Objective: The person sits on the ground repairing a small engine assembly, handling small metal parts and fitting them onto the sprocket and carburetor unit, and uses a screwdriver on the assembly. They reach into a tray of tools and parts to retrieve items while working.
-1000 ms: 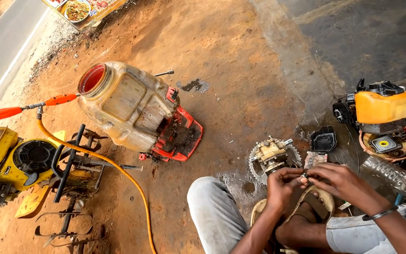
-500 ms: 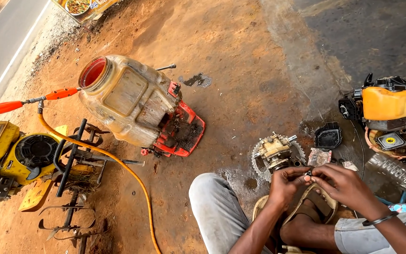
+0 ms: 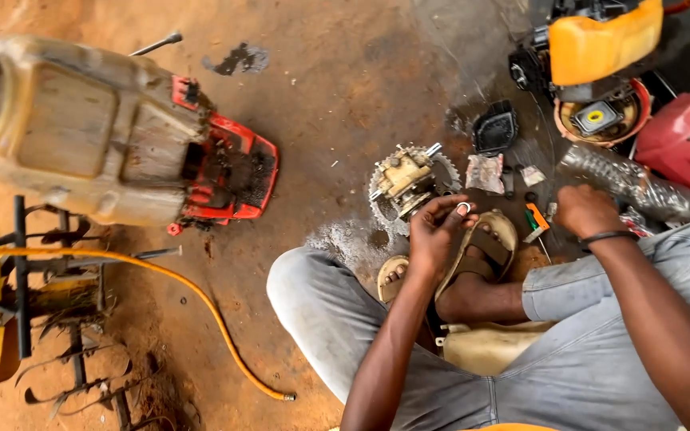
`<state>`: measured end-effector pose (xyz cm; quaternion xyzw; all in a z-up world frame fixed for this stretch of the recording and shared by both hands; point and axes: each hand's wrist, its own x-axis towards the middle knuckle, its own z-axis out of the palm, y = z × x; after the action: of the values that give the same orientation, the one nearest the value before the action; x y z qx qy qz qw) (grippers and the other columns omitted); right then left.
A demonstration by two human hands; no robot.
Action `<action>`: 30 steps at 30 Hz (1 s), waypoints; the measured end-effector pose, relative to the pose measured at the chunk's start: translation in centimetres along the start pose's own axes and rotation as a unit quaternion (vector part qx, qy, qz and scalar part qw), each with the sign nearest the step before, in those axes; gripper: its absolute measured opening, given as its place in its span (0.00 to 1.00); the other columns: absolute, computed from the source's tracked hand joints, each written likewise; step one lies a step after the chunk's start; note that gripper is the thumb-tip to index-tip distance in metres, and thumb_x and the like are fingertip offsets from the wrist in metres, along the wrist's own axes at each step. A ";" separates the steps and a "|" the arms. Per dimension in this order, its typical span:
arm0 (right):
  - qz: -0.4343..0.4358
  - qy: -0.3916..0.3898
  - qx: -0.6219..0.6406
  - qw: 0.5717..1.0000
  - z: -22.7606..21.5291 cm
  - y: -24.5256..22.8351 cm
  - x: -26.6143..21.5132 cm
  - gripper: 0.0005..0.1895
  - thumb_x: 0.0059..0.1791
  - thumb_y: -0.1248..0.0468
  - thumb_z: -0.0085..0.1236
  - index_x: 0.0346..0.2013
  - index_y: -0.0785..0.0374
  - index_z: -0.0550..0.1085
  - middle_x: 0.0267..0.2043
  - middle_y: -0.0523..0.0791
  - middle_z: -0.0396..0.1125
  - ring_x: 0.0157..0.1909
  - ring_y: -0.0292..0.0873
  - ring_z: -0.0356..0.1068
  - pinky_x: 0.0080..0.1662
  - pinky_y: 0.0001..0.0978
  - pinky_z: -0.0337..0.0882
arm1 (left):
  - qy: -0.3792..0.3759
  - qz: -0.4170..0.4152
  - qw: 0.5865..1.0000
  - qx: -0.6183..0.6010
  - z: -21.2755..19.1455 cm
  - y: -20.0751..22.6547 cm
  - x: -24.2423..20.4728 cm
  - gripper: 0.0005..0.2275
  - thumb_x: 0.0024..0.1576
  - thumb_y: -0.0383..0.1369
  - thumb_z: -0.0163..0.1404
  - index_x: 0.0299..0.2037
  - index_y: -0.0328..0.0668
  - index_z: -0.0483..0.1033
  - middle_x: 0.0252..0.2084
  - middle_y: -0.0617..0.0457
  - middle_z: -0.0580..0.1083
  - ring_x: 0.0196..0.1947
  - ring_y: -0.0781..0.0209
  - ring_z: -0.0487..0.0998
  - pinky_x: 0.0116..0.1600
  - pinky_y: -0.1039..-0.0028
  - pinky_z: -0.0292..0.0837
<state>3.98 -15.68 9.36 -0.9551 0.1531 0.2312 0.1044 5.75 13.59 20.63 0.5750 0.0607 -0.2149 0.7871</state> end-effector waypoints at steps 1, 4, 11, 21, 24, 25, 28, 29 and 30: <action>0.010 -0.003 0.002 1.000 -0.3 -0.4 -0.7 0.17 0.43 0.58 0.70 0.43 0.64 0.83 0.47 0.57 0.75 0.50 0.60 0.75 0.52 0.50 0.75 | -0.007 -0.008 1.000 0.000 0.2 -0.5 -0.1 0.09 0.63 0.20 0.51 0.53 0.27 0.76 0.47 0.39 0.79 0.42 0.59 0.82 0.48 0.73 0.81; 0.048 -0.048 -0.024 0.997 -3.0 -2.6 -2.4 0.20 0.41 0.57 0.73 0.44 0.61 0.83 0.49 0.56 0.74 0.52 0.60 0.74 0.52 0.52 0.75 | -0.018 -0.039 0.999 -0.020 0.2 -1.4 0.3 0.10 0.62 0.21 0.51 0.52 0.27 0.75 0.47 0.41 0.79 0.42 0.60 0.82 0.48 0.75 0.81; -0.095 -0.041 0.490 0.866 -8.2 -6.7 -6.8 0.11 0.50 0.61 0.62 0.44 0.62 0.79 0.36 0.47 0.78 0.39 0.42 0.79 0.43 0.37 0.78 | -0.029 -0.041 0.998 0.035 0.6 -2.6 1.1 0.10 0.61 0.21 0.53 0.51 0.25 0.76 0.45 0.42 0.79 0.41 0.60 0.82 0.46 0.76 0.81; -0.232 0.014 0.470 0.851 -7.1 -7.5 -7.5 0.12 0.47 0.67 0.63 0.45 0.63 0.83 0.40 0.44 0.78 0.43 0.37 0.76 0.45 0.29 0.74 | -0.053 -0.049 0.997 -0.005 0.3 -4.6 1.5 0.11 0.58 0.21 0.56 0.50 0.27 0.76 0.45 0.39 0.79 0.43 0.54 0.84 0.48 0.70 0.84; -0.118 -0.073 0.582 0.801 -7.9 -7.6 -7.8 0.10 0.50 0.68 0.61 0.45 0.68 0.81 0.38 0.48 0.77 0.40 0.40 0.75 0.44 0.31 0.74 | -0.065 -0.042 0.997 -0.032 0.6 -3.5 1.4 0.12 0.57 0.19 0.57 0.51 0.27 0.76 0.47 0.38 0.79 0.46 0.52 0.84 0.51 0.69 0.84; -0.118 -0.073 0.583 0.800 -7.2 -7.1 -7.4 0.10 0.50 0.68 0.61 0.45 0.68 0.81 0.38 0.48 0.77 0.40 0.40 0.75 0.44 0.31 0.74 | -0.066 -0.042 0.997 -0.031 0.6 -3.2 1.4 0.12 0.57 0.19 0.57 0.51 0.27 0.76 0.47 0.38 0.79 0.46 0.52 0.84 0.51 0.69 0.84; -0.122 -0.121 0.741 0.649 -5.5 -5.9 -6.8 0.08 0.52 0.67 0.55 0.44 0.69 0.74 0.42 0.49 0.74 0.44 0.43 0.75 0.46 0.35 0.76 | -0.064 -0.053 0.995 -0.059 0.9 -2.6 1.1 0.11 0.57 0.19 0.57 0.49 0.28 0.76 0.49 0.39 0.79 0.47 0.54 0.84 0.52 0.68 0.81; -0.142 -0.140 0.781 0.592 -5.3 -5.8 -6.7 0.08 0.52 0.67 0.52 0.44 0.68 0.73 0.44 0.49 0.73 0.47 0.44 0.74 0.49 0.37 0.76 | -0.074 -0.041 0.993 -0.080 1.0 -2.5 0.9 0.11 0.57 0.20 0.57 0.49 0.29 0.76 0.48 0.40 0.79 0.47 0.54 0.84 0.52 0.68 0.82; -0.162 -0.158 0.817 0.531 -5.0 -5.6 -6.7 0.08 0.53 0.67 0.50 0.45 0.68 0.72 0.47 0.50 0.72 0.49 0.45 0.73 0.52 0.39 0.76 | -0.084 -0.031 0.991 -0.101 1.1 -2.4 0.7 0.11 0.57 0.21 0.58 0.49 0.31 0.76 0.48 0.41 0.79 0.47 0.54 0.84 0.53 0.68 0.84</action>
<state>2.32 -10.16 17.59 -0.4100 0.0993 0.1321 0.8970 5.19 11.77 18.67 0.4703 0.0331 -0.2796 0.8364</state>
